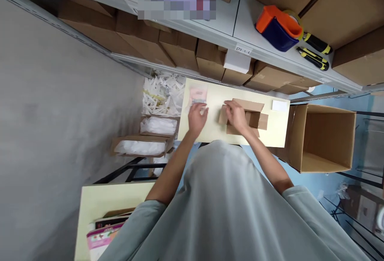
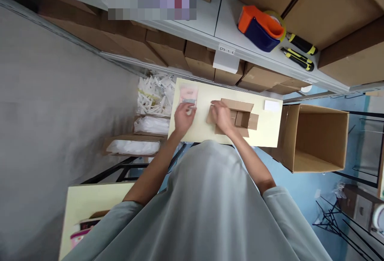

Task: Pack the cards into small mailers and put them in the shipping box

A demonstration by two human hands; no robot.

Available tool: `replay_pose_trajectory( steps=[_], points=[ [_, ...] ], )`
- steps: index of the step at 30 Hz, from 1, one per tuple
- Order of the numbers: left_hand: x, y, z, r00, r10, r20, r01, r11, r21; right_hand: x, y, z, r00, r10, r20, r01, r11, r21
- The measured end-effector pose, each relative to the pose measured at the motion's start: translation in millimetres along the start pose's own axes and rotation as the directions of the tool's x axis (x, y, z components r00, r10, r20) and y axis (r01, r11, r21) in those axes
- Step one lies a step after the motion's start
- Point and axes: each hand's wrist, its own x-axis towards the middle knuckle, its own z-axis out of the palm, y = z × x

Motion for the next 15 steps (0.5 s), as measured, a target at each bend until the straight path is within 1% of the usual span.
replay_pose_trajectory(
  steps=[1, 2, 3, 4, 5, 7, 8, 10, 13, 14, 15],
  points=[
    [16.1, -16.2, -8.7, 0.995, -0.103, -0.007, 0.103, 0.994, 0.048, 10.8, -14.0, 21.8, 0.996, 0.027, 0.081, -0.031, 0.998, 0.045],
    [31.4, -31.2, -15.0, 0.981, -0.192, -0.003, 0.192, 0.977, 0.097, 22.4, -26.2, 44.3, 0.983, 0.069, 0.173, -0.082, 0.994, 0.07],
    [45.0, -44.2, -18.8, 0.964, -0.266, 0.013, 0.261, 0.955, 0.142, 34.2, -36.2, 66.6, 0.958, 0.128, 0.257, -0.15, 0.986, 0.069],
    [56.2, -54.8, -20.2, 0.946, -0.323, 0.037, 0.312, 0.933, 0.179, 45.6, -44.0, 87.5, 0.924, 0.205, 0.323, -0.233, 0.971, 0.049],
    [64.8, -62.8, -19.5, 0.929, -0.365, 0.066, 0.345, 0.915, 0.207, 56.1, -49.7, 106.2, 0.884, 0.292, 0.365, -0.322, 0.946, 0.023],
    [74.8, -72.5, -13.9, 0.906, -0.407, 0.118, 0.372, 0.897, 0.238, 72.7, -55.5, 134.6, 0.819, 0.415, 0.397, -0.446, 0.895, -0.016],
    [77.2, -75.1, -10.2, 0.9, -0.415, 0.131, 0.377, 0.894, 0.243, 78.6, -56.3, 144.2, 0.799, 0.451, 0.398, -0.483, 0.875, -0.024],
    [79.3, -79.0, -3.4, 0.883, -0.453, 0.122, 0.426, 0.883, 0.196, 85.9, -55.3, 155.2, 0.784, 0.488, 0.384, -0.519, 0.854, -0.027],
    [80.5, -86.0, 1.4, 0.825, -0.558, 0.096, 0.554, 0.83, 0.064, 90.5, -50.8, 159.2, 0.754, 0.567, 0.331, -0.591, 0.806, -0.032],
    [80.3, -88.8, 1.2, 0.806, -0.583, 0.102, 0.583, 0.812, 0.03, 91.3, -49.2, 159.1, 0.739, 0.597, 0.313, -0.619, 0.785, -0.035],
    [79.4, -91.3, 0.2, 0.798, -0.592, 0.116, 0.595, 0.804, 0.01, 91.9, -47.9, 158.8, 0.722, 0.624, 0.299, -0.645, 0.763, -0.037]
  ],
)
